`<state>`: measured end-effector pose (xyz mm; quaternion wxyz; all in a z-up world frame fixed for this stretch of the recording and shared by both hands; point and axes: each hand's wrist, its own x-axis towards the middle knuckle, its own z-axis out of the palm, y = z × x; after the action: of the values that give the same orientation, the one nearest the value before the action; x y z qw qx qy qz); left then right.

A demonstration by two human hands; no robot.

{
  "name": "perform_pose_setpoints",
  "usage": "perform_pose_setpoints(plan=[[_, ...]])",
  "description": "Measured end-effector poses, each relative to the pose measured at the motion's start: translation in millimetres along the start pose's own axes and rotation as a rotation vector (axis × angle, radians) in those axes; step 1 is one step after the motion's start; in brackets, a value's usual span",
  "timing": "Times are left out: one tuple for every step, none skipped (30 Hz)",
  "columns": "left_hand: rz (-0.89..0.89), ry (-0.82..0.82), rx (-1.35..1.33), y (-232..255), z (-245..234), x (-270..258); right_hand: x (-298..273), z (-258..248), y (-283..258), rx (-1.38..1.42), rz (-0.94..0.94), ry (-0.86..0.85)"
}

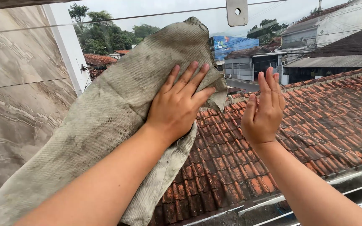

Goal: Wiping and cleaning the metal and glass railing on a balcony.

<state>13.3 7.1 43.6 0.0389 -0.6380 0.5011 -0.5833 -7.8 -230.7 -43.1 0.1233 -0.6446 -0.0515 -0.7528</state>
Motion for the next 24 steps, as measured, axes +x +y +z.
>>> perform_pose_setpoints(plan=[[0.000, -0.003, 0.000, 5.0, 3.9, -1.1, 0.2, 0.6, 0.7, 0.001, 0.002, -0.001], [-0.054, 0.035, -0.019, 10.2, 7.8, -2.2, -0.1, 0.5, 1.3, -0.006, -0.002, -0.004], [-0.108, 0.074, -0.037, 15.5, 11.4, -3.4, -0.4, 0.3, 1.6, -0.013, -0.007, -0.006], [-0.109, 0.069, -0.042, 21.4, 13.9, -5.6, 0.8, -0.7, 2.1, -0.015, -0.002, -0.011], [-0.129, 0.083, -0.065, 27.5, 15.9, -8.0, 1.8, -2.0, 2.3, -0.016, -0.011, -0.023], [-0.153, 0.095, -0.089, 35.2, 17.0, -12.0, 1.6, -4.5, 1.8, -0.016, -0.020, -0.040], [-0.158, 0.087, -0.095, 43.6, 20.1, -20.3, -0.8, -7.4, 2.6, -0.016, -0.015, -0.050], [-0.143, 0.066, -0.098, 50.8, 23.3, -26.6, -0.7, -9.7, 4.4, -0.018, -0.038, -0.076], [-0.127, 0.045, -0.102, 58.4, 26.2, -32.6, -0.4, -12.4, 6.2, -0.021, -0.060, -0.102], [-0.129, 0.044, -0.105, 69.7, 29.3, -44.5, -0.8, -13.8, 7.1, -0.022, -0.060, -0.105], [-0.126, 0.015, -0.103, 81.3, 32.2, -56.1, -1.2, -15.5, 8.1, -0.021, -0.077, -0.131], [-0.122, -0.014, -0.102, 92.7, 35.1, -67.4, -1.5, -17.4, 9.3, -0.020, -0.093, -0.155], [-0.122, -0.014, -0.106, 104.9, 40.7, -83.8, -1.6, -18.3, 9.2, -0.023, -0.091, -0.157], [-0.097, -0.053, -0.144, 117.1, 46.0, -100.4, -1.6, -19.0, 8.7, -0.024, -0.093, -0.166], [-0.073, -0.091, -0.183, 129.3, 51.1, -117.1, -1.6, -19.7, 8.0, -0.025, -0.095, -0.175], [-0.078, -0.094, -0.183, 132.4, 50.4, -127.8, -2.6, -20.1, 7.5, -0.022, -0.095, -0.180], [-0.010, -0.159, -0.209, 135.2, 49.8, -138.4, -3.6, -20.2, 7.0, -0.027, -0.096, -0.183], [0.059, -0.221, -0.231, 136.5, 50.3, -147.7, -2.9, -19.0, 7.2, -0.032, -0.100, -0.184], [0.055, -0.222, -0.229, 124.0, 42.8, -143.1, -2.3, -19.3, 7.9, -0.028, -0.102, -0.185], [0.110, -0.263, -0.210, 111.1, 35.9, -138.4, -1.6, -19.1, 9.0, -0.030, -0.105, -0.185], [0.166, -0.304, -0.192, 98.0, 29.5, -133.6, -1.0, -18.5, 10.5, -0.032, -0.107, -0.185], [0.165, -0.308, -0.191, 78.2, 17.8, -121.4, -2.8, -18.2, 9.6, -0.029, -0.105, -0.185], [0.117, -0.245, -0.122, 58.2, 6.6, -109.1, -4.6, -17.5, 9.0, -0.032, -0.099, -0.187], [0.073, -0.175, -0.050, 37.0, -3.0, -94.6, -4.0, -16.0, 9.9, -0.039, -0.096, -0.183]])
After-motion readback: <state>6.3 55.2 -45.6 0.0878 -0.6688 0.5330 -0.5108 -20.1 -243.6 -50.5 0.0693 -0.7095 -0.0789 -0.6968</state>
